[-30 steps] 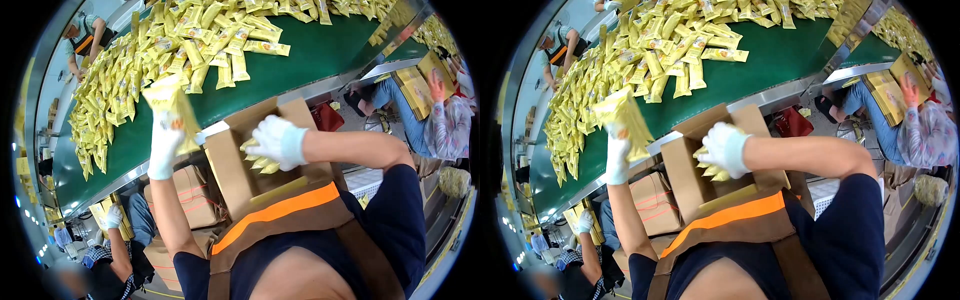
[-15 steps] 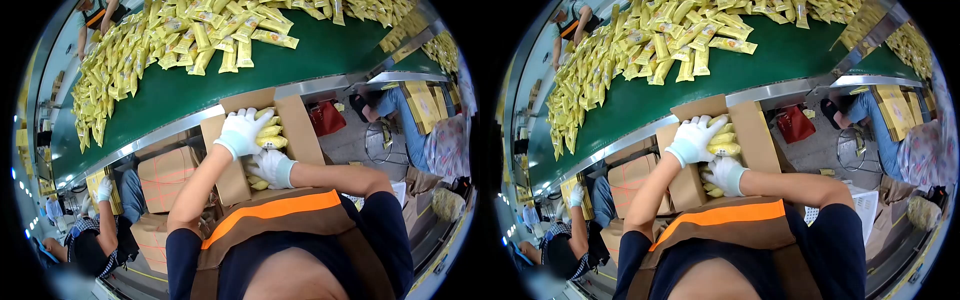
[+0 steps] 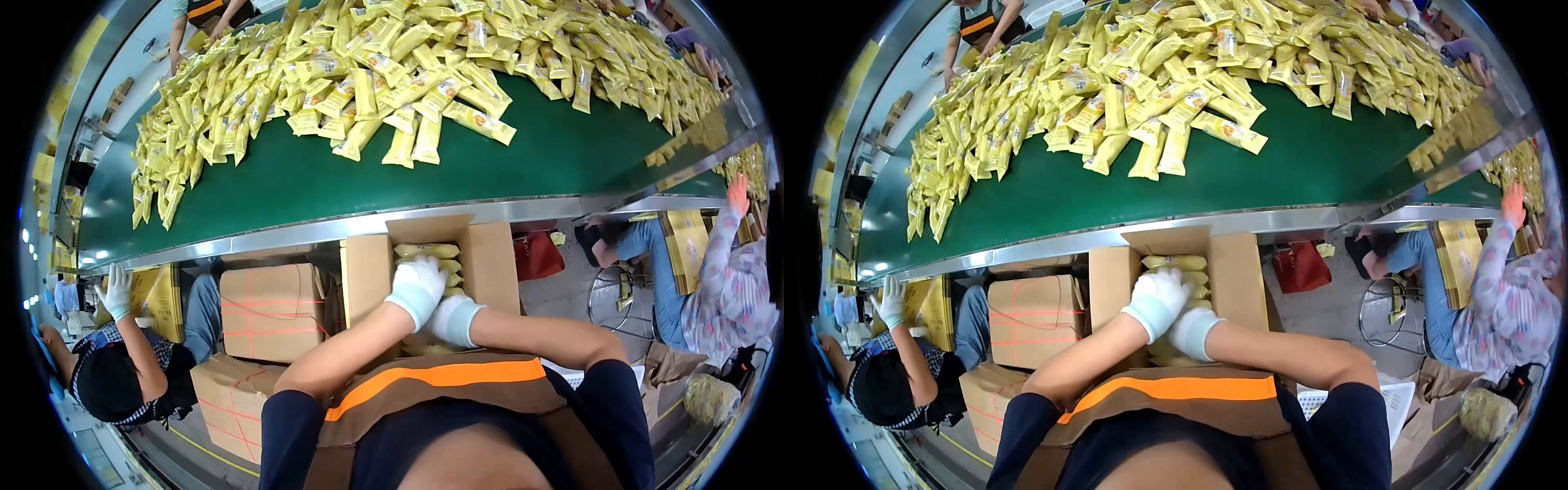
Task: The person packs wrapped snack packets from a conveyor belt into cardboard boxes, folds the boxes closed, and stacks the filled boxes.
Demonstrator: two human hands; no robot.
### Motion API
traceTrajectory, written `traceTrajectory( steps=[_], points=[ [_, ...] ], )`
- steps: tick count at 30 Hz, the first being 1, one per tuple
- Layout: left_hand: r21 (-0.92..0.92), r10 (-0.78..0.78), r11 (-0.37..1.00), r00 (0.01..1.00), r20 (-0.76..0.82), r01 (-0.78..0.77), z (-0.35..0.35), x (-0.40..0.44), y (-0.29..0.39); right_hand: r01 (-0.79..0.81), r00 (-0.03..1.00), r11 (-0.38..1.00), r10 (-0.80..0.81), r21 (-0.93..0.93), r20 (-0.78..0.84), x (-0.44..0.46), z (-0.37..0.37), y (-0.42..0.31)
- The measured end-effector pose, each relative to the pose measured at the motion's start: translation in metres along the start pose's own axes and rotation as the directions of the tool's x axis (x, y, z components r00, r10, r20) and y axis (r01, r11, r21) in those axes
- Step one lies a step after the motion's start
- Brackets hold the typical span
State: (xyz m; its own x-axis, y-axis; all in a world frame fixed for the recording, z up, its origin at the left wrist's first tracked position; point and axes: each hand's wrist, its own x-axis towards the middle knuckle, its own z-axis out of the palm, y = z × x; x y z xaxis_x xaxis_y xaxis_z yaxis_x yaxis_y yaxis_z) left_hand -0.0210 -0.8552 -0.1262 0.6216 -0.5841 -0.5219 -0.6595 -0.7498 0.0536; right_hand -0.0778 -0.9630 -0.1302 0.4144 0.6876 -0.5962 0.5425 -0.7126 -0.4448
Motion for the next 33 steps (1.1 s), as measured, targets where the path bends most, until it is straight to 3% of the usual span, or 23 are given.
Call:
traceTrajectory(
  steps=[1, 3, 4, 5, 6, 7, 8, 9, 10, 11, 12, 13, 14, 16, 19, 20, 22, 26, 28, 30, 31, 32, 33],
  points=[
    [-0.172, -0.016, 0.985, 0.997, 0.079, 0.03, -0.004, 0.001, -0.004, 0.051, 0.982, 0.998, -0.043, -0.038, 0.184, -0.004, -0.015, 0.0],
    [-0.21, 0.155, 0.972, 0.956, 0.248, -0.103, -0.029, 0.011, -0.017, 0.321, 0.942, 0.938, -0.33, 0.133, 0.051, -0.028, -0.064, 0.015],
    [-0.242, 0.245, 0.955, 0.91, 0.335, -0.168, -0.037, 0.017, -0.023, 0.411, 0.902, 0.796, -0.427, 0.445, -0.069, -0.032, -0.094, 0.024],
    [-0.44, 0.476, 0.782, 0.879, -0.037, -0.442, -0.03, 0.015, -0.046, 0.534, 0.844, 0.653, -0.441, 0.537, -0.303, -0.041, -0.127, 0.04],
    [-0.411, 0.616, 0.54, 0.678, -0.402, -0.734, -0.024, 0.014, -0.069, 0.531, 0.841, 0.568, -0.261, 0.629, -0.474, -0.046, -0.155, 0.058],
    [-0.798, 0.652, 0.451, 0.758, -0.01, -0.399, -0.092, 0.005, -0.077, 0.633, 0.634, 0.665, -0.153, 0.396, -0.758, -0.04, -0.177, 0.089],
    [-0.868, 0.605, 0.271, 0.775, -0.184, -0.417, -0.119, 0.001, -0.09, 0.455, 0.589, 0.743, 0.163, 0.491, -0.792, -0.042, -0.204, 0.109],
    [-0.846, 0.464, 0.18, 0.801, -0.377, -0.502, -0.137, 0.004, -0.105, 0.367, 0.446, 0.862, 0.167, 0.35, -0.879, -0.026, -0.228, 0.155],
    [-0.723, 0.215, 0.444, 0.847, -0.487, -0.529, -0.15, 0.013, -0.122, 0.142, 0.519, 0.925, 0.235, 0.354, -0.822, -0.02, -0.249, 0.182],
    [-0.606, -0.207, 0.65, 0.66, -0.722, -0.459, -0.141, 0.042, -0.133, -0.116, 0.544, 0.947, 0.313, 0.3, -0.779, 0.001, -0.259, 0.214],
    [-0.336, -0.186, 0.872, 0.393, -0.9, -0.356, -0.132, 0.078, -0.169, -0.194, 0.588, 0.939, 0.342, 0.283, -0.733, 0.022, -0.269, 0.229],
    [-0.218, -0.177, 0.97, 0.306, -0.935, -0.105, -0.122, 0.112, -0.204, -0.144, 0.648, 0.958, 0.281, 0.248, -0.708, 0.048, -0.273, 0.245],
    [-0.23, -0.251, 0.968, 0.358, -0.899, 0.102, -0.108, 0.137, -0.23, -0.295, 0.647, 0.937, 0.342, 0.189, -0.682, 0.073, -0.276, 0.237],
    [-0.214, -0.304, 0.944, 0.407, -0.861, 0.252, -0.089, 0.159, -0.248, -0.329, 0.657, 0.922, 0.378, 0.203, -0.652, 0.094, -0.273, 0.219],
    [-0.334, -0.311, 0.94, 0.57, -0.76, 0.066, -0.09, 0.134, -0.243, -0.318, 0.733, 0.945, 0.194, -0.076, -0.652, 0.066, -0.25, 0.218],
    [-0.405, -0.348, 0.913, 0.604, -0.717, 0.045, -0.085, 0.123, -0.237, -0.217, 0.747, 0.973, 0.117, -0.073, -0.655, 0.057, -0.235, 0.23],
    [-0.261, -0.255, 0.96, 0.693, -0.674, 0.099, -0.068, 0.101, -0.235, -0.216, 0.743, 0.976, 0.148, -0.025, -0.652, 0.029, -0.219, 0.232],
    [0.025, -0.239, 0.936, 0.689, -0.685, 0.35, -0.067, 0.062, -0.199, -0.566, 0.495, 0.764, 0.014, -0.31, -0.869, -0.002, -0.191, 0.261],
    [0.089, -0.157, 0.937, 0.636, -0.756, 0.337, -0.07, 0.058, -0.192, -0.398, 0.262, 0.912, 0.014, -0.095, -0.965, -0.02, -0.198, 0.25],
    [0.098, -0.123, 0.946, 0.625, -0.771, 0.308, -0.075, 0.066, -0.186, -0.2, 0.181, 0.909, 0.402, 0.366, -0.897, -0.056, -0.195, 0.223],
    [0.079, -0.134, 0.955, 0.655, -0.744, 0.285, -0.073, 0.072, -0.183, -0.164, 0.064, 0.903, 0.412, 0.398, -0.909, -0.065, -0.193, 0.222],
    [0.059, -0.143, 0.963, 0.687, -0.713, 0.262, -0.068, 0.077, -0.18, -0.145, 0.06, 0.849, 0.52, 0.508, -0.852, -0.082, -0.192, 0.22],
    [0.086, -0.111, 0.956, 0.618, -0.778, 0.279, -0.064, 0.086, -0.185, -0.092, 0.046, 0.843, 0.536, 0.53, -0.843, -0.088, -0.185, 0.234]
  ],
)
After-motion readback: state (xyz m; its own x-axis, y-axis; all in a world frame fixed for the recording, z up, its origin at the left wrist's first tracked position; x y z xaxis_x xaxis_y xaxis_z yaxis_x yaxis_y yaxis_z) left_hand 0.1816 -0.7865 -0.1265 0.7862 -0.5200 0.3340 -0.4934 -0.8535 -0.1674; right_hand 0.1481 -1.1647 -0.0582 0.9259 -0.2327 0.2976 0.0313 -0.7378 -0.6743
